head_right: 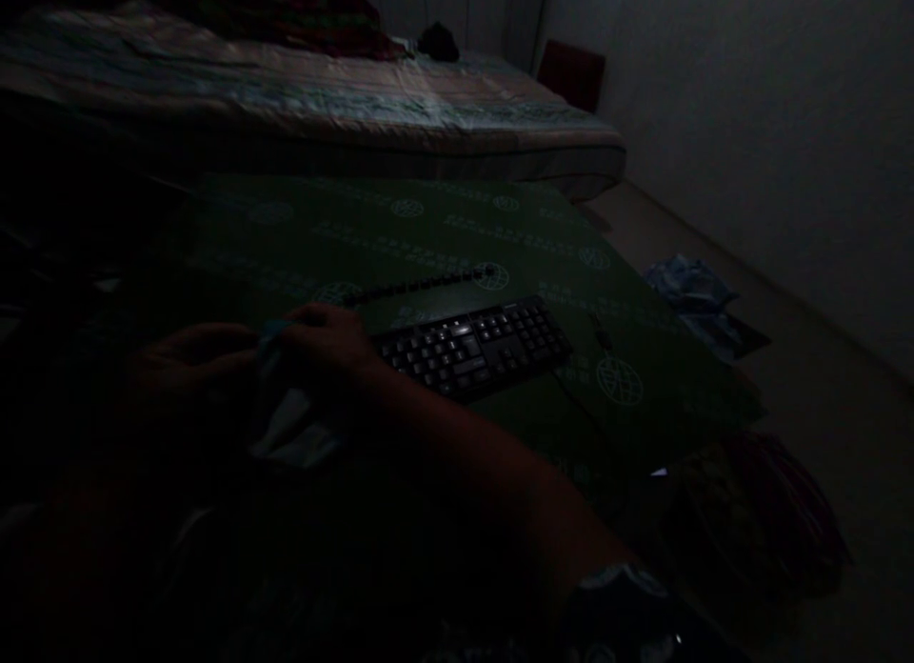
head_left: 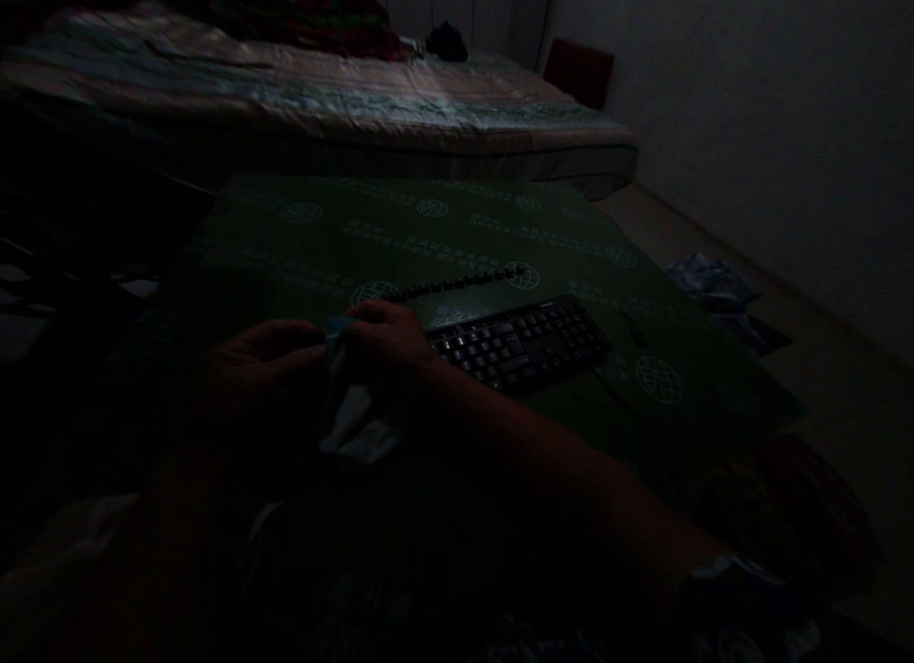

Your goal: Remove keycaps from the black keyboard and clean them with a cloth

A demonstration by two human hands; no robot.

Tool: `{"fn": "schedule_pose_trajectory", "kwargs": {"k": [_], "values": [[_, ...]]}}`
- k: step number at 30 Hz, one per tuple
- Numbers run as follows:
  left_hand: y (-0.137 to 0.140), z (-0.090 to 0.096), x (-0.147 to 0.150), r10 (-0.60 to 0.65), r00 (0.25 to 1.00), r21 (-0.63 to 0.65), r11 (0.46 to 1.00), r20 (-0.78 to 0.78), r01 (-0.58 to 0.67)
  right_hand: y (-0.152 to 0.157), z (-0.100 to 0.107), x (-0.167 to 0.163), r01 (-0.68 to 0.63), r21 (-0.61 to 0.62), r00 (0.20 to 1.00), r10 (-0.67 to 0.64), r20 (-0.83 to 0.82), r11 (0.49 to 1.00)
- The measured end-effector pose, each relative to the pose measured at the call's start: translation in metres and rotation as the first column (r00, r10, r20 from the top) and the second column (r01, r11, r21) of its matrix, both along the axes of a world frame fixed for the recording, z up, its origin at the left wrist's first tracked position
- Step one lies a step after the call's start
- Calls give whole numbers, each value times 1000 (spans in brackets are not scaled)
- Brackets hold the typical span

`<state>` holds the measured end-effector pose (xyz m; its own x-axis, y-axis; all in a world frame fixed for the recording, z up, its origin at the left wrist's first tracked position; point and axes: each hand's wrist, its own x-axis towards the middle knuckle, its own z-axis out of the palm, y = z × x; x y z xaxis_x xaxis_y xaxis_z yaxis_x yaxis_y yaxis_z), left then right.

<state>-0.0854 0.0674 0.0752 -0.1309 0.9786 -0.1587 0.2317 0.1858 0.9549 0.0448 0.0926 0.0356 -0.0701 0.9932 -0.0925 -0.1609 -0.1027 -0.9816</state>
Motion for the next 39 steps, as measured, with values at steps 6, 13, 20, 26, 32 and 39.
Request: {"fn": "schedule_pose_trajectory", "kwargs": {"k": [6, 13, 20, 26, 32, 39], "values": [[2, -4, -2, -27, 1000, -16, 1000, -1, 27, 2, -3, -3, 33, 2, 998, -33, 48, 999], [6, -6, -2, 0, 1000, -43, 999, 7, 0, 1, -9, -3, 9, 177, 975, -48, 216, 984], [3, 2, -1, 57, 997, -89, 995, 46, -53, -9, 0, -2, -37, 326, 962, -55, 269, 945], [3, 3, 0, 87, 996, -125, 988, -24, -89, -6, -5, -3, -48, 346, 959, -54, 277, 937], [2, 6, 1, 93, 996, -124, 988, 9, -91, -8, -5, -3, -90, 410, 927, -74, 369, 908], [1, 3, -5, 36, 997, -122, 992, -63, -44, -12, -6, -1, -127, 434, 902, -78, 424, 892]]}}
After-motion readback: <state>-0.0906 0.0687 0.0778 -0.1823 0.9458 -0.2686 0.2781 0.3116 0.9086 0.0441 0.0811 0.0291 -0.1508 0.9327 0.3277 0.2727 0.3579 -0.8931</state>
